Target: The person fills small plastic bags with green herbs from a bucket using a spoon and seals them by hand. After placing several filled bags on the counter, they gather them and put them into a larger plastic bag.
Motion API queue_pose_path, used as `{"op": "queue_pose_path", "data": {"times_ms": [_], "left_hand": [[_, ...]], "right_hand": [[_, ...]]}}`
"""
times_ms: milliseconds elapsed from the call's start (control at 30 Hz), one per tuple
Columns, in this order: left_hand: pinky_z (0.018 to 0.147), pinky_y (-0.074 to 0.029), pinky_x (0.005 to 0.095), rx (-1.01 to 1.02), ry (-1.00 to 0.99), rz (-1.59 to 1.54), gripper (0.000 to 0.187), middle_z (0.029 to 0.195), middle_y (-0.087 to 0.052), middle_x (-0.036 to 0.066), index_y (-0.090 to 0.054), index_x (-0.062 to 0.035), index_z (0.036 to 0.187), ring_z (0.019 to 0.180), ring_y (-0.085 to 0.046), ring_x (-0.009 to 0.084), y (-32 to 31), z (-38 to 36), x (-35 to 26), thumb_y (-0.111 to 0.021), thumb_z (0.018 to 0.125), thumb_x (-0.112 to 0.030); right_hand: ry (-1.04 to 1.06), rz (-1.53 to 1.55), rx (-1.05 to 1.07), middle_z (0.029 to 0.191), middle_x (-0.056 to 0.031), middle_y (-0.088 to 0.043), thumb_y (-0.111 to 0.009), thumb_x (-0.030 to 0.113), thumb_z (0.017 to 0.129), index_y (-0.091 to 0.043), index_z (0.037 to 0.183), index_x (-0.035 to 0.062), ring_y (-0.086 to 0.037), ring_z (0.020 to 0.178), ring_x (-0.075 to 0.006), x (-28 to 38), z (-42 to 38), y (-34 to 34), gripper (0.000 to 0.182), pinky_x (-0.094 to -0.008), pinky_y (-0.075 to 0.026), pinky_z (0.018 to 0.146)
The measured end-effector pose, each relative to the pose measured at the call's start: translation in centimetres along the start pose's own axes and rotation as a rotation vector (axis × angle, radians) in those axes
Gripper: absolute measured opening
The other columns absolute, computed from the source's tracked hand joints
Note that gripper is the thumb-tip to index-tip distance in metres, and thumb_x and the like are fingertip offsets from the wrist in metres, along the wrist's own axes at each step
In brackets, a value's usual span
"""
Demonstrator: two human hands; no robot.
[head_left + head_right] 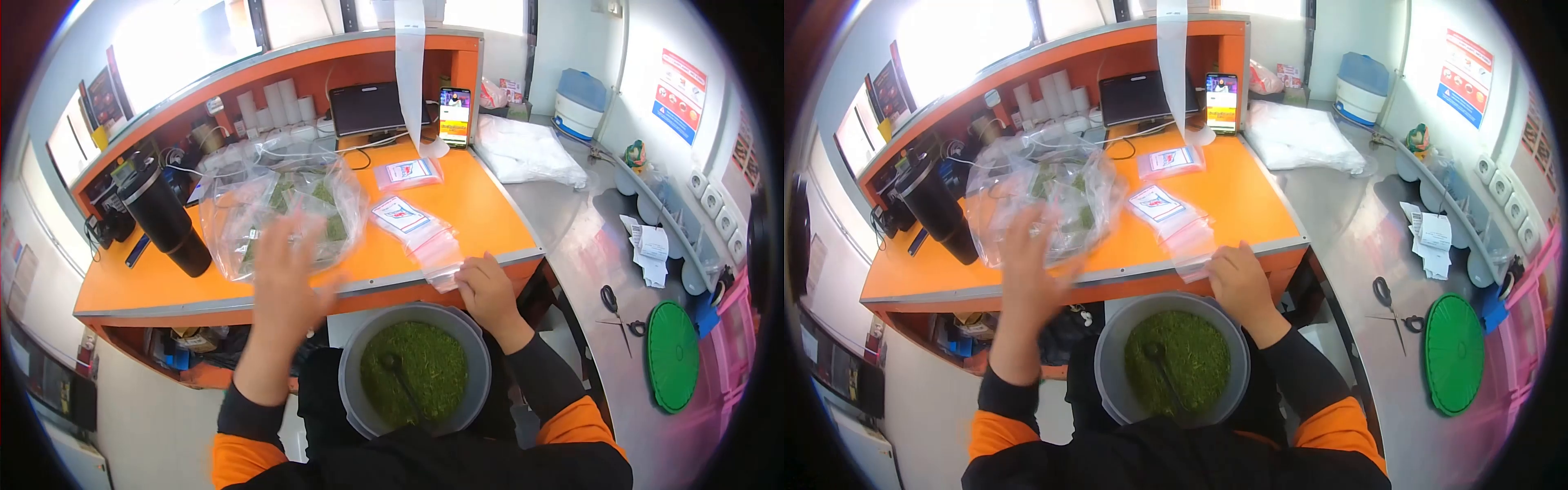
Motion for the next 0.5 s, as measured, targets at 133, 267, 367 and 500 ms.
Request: {"op": "queue_pose_path", "data": {"times_ms": [133, 267, 367, 500], "left_hand": [[0.084, -0.047, 0.0395, 0.304, -0.118, -0.569, 0.050, 0.104, -0.059, 0.013, -0.058, -0.0075, 0.108, 0.099, -0.056, 0.0325, -1.3, -3.5, -7.5, -0.076, 0.068, -0.030], [0.068, -0.049, 0.0375, 0.657, -0.107, -0.642, 0.021, 0.079, -0.063, 0.008, -0.066, -0.0088, 0.086, 0.078, -0.061, 0.0264, -6.2, -9.0, -10.0, -0.069, 0.074, -0.025], [0.064, -0.048, 0.0389, 0.813, -0.112, -0.604, 0.018, 0.071, -0.062, 0.009, -0.067, -0.0087, 0.076, 0.072, -0.061, 0.0277, -7.5, -10.6, -10.1, -0.067, 0.076, -0.026], [0.065, -0.049, 0.0424, 1.103, -0.135, -0.556, 0.026, 0.071, -0.062, 0.011, -0.064, -0.0073, 0.074, 0.073, -0.062, 0.0309, -8.9, -12.5, -9.9, -0.058, 0.082, -0.031]], "right_hand": [[0.082, 0.092, 0.185, 0.072, -0.0069, -0.055, -0.064, 0.007, 0.070, -0.060, 0.077, 0.0085, -0.056, 0.070, -0.0256, 6.7, -0.7, 0.6, 0.008, -0.0365, -0.046, 0.063], [0.003, 0.233, 0.562, 0.069, -0.0050, -0.054, -0.064, 0.016, 0.074, -0.062, 0.075, 0.0104, -0.057, 0.068, -0.0228, 9.4, -2.9, -1.4, 0.006, -0.0363, -0.046, 0.063], [-0.061, 0.310, 0.666, 0.070, -0.0047, -0.056, -0.065, 0.022, 0.077, -0.062, 0.074, 0.0109, -0.058, 0.070, -0.0230, 8.9, -4.2, -2.3, 0.012, -0.0362, -0.046, 0.063], [-0.153, 0.131, 0.306, 0.070, -0.0049, -0.057, -0.067, 0.027, 0.076, -0.062, 0.074, 0.0106, -0.058, 0.071, -0.0222, 8.5, -2.8, 0.1, 0.017, -0.0355, -0.045, 0.063]]}}
Point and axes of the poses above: each hand's wrist, its own z-axis towards the middle knuckle, its own y-axis out of the back of the hand, x = y × z, the point moved 9 cm from there along z, towards the middle knuckle
